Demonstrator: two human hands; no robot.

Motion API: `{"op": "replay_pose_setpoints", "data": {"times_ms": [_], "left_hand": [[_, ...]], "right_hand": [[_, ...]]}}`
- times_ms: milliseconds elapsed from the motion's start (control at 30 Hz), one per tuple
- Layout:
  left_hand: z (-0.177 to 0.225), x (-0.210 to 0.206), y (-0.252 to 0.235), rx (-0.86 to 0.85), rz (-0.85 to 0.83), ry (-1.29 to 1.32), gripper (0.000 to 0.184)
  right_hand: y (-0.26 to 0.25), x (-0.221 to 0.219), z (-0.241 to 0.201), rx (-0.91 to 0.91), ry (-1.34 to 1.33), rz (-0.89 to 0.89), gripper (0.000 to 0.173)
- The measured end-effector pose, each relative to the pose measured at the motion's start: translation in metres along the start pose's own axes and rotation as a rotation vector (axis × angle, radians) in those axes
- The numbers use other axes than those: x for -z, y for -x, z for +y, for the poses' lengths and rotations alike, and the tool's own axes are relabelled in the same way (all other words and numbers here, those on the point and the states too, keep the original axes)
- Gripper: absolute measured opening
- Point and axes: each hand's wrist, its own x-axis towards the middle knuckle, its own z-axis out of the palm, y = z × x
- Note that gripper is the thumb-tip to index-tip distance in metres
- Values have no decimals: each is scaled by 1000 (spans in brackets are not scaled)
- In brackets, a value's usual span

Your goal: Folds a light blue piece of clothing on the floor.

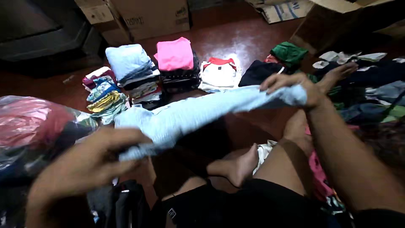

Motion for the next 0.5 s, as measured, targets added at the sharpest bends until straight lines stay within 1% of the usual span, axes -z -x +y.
{"op": "replay_pose_setpoints", "data": {"times_ms": [33,100,167,200,233,267,300,333,367,400,433,500], "left_hand": [[-4,-24,20,27,-145,29,21],[-14,-81,50,155,-325,93,19],[-24,-136,71,370,-475,161,18],[-30,-158,80,489,-571,162,20],[-33,-177,89,608,-678,144,23],[-34,-191,98,708,-772,129,27],[-34,-199,106,761,-823,155,30],[-33,-201,115,771,-822,232,34],[-32,-200,123,769,-784,324,37],[-31,-197,129,777,-711,378,40],[-31,-192,133,831,-614,376,43],[-41,-187,135,1061,-369,237,55]], "right_hand": [[20,-19,8,-53,15,-31,37],[65,-57,37,-173,28,-126,27],[110,-94,76,-281,87,-273,22],[129,-112,89,-326,173,-346,23],[147,-127,97,-383,274,-447,30],[162,-139,99,-463,363,-586,34],[171,-146,98,-561,385,-735,32],[172,-148,96,-629,344,-822,33],[169,-146,92,-666,298,-836,33],[161,-141,88,-686,291,-799,30],[150,-137,85,-719,288,-729,25],[130,-138,88,-779,305,-542,29]]}}
